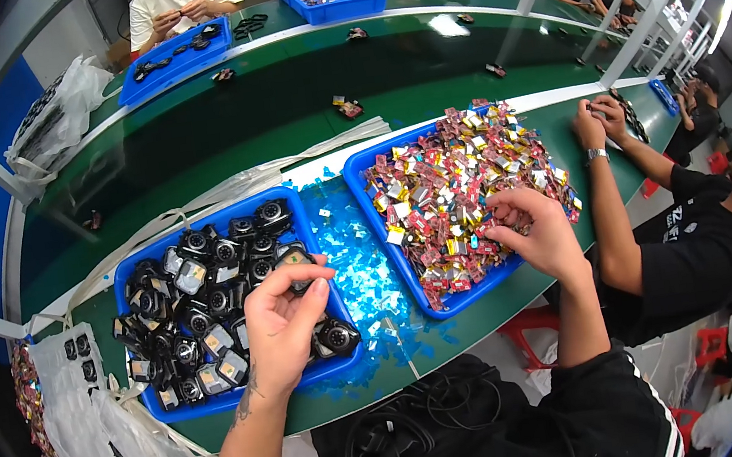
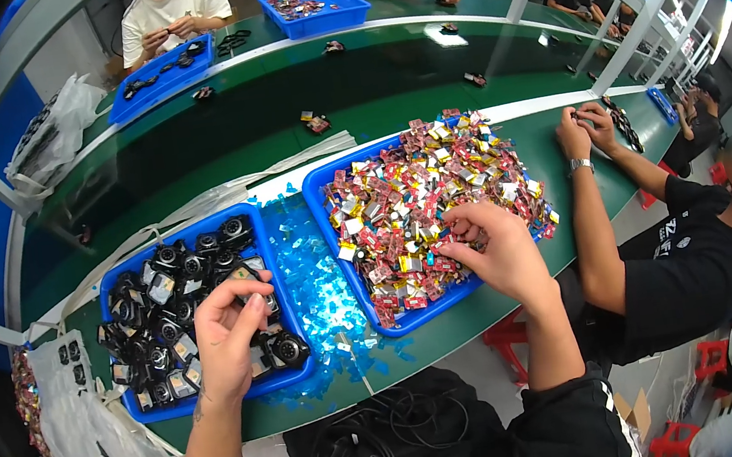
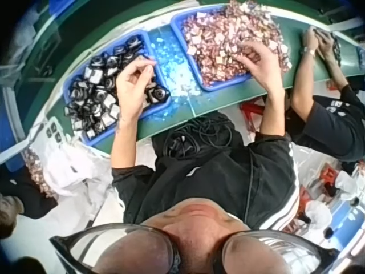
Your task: The worker is seen assembling small electronic components into a smartwatch casing on a production line.
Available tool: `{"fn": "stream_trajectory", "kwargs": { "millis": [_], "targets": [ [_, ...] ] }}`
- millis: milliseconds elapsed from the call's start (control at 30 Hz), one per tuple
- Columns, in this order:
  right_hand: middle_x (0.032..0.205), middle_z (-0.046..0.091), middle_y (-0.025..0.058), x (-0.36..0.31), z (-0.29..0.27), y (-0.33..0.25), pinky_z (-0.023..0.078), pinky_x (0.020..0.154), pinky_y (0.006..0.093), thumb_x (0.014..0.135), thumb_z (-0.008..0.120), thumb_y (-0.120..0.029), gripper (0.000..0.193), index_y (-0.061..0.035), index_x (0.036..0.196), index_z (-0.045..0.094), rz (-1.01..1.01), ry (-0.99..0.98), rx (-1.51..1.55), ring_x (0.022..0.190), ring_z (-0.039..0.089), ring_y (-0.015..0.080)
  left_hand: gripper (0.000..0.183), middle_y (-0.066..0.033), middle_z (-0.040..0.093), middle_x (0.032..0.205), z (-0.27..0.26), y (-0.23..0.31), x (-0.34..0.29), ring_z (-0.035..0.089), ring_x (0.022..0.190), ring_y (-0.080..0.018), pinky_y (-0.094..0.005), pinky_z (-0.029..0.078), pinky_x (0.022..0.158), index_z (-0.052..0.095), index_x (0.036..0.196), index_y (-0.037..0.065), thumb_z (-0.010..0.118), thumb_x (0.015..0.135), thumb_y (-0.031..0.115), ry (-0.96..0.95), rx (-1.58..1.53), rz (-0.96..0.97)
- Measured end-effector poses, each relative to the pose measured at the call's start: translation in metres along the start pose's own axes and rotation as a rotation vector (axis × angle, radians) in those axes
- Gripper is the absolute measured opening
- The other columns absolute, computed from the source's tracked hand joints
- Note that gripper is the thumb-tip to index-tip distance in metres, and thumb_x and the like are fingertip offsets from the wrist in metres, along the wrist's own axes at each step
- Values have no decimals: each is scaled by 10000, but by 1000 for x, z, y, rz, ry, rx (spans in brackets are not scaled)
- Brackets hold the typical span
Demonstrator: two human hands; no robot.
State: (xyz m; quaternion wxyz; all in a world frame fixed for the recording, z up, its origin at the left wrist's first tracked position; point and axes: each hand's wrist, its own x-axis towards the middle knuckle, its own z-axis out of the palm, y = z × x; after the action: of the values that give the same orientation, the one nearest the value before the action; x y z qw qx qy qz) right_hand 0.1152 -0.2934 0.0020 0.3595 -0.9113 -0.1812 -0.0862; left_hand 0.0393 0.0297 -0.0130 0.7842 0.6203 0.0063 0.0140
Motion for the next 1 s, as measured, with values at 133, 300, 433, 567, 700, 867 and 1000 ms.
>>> {"fn": "stream_trajectory", "kwargs": {
  "millis": [133, 300, 433, 567, 700, 867, 1000],
  "targets": [
    [828, 630, 97, 3, 4, -5, 508, 654, 313, 740, 769, -47, 210, -47, 935, 691, -28, 6, -166, 691, 601, 192, 148, -140, 582, 1173, -2, 0, -1, 560, 1043, -144, -281, 470, 889, 664, 1033, -37, 631, 899, 17, 11, 2, 30],
    [839, 597, 0, 5, -10, 2, 388, 590, 217, 791, 713, -4, 122, -38, 902, 673, 3, 181, 218, 702, 498, 72, 151, -122, 590, 1143, -2, -4, -2, 579, 969, -121, -250, 503, 803, 673, 1033, -24, 645, 897, 37, -11, 76, 115],
    [847, 578, -28, 12, -17, 11, 382, 632, 195, 876, 647, -31, 138, -3, 1011, 644, 111, 73, 454, 745, 487, 41, 144, -107, 602, 1107, 1, -3, -5, 585, 931, -112, -243, 504, 780, 679, 1022, -17, 650, 895, 44, -27, 102, 105],
    [899, 599, -19, 15, -23, 8, 416, 676, 193, 916, 601, -56, 226, 17, 1129, 622, 227, 22, 629, 780, 514, 35, 145, -93, 613, 1080, 1, -3, -3, 592, 909, -106, -245, 499, 775, 681, 1018, -18, 652, 893, 49, -36, 112, 112],
    [948, 627, 23, 8, -18, 2, 467, 804, 220, 893, 625, -46, 180, 7, 1065, 644, 280, -72, 870, 860, 570, 82, 149, -80, 612, 1063, 0, -6, -4, 594, 915, -107, -250, 496, 780, 685, 1021, -13, 652, 891, 51, -48, 131, 110],
    [936, 629, 62, 9, -5, -17, 473, 788, 259, 818, 678, 26, 144, 25, 962, 677, 50, 40, 682, 895, 583, 150, 157, -65, 602, 1040, -1, -5, -4, 586, 866, -91, -242, 491, 776, 693, 1023, -5, 663, 877, 43, -31, 123, 107],
    [922, 653, 83, 8, 6, -45, 479, 717, 234, 796, 684, 88, 157, 45, 947, 686, 51, 6, 692, 805, 603, 111, 259, -63, 593, 1079, -3, -10, -4, 522, 731, -72, -238, 478, 733, 720, 1036, 52, 748, 778, 43, -14, 380, 190]
  ]
}}
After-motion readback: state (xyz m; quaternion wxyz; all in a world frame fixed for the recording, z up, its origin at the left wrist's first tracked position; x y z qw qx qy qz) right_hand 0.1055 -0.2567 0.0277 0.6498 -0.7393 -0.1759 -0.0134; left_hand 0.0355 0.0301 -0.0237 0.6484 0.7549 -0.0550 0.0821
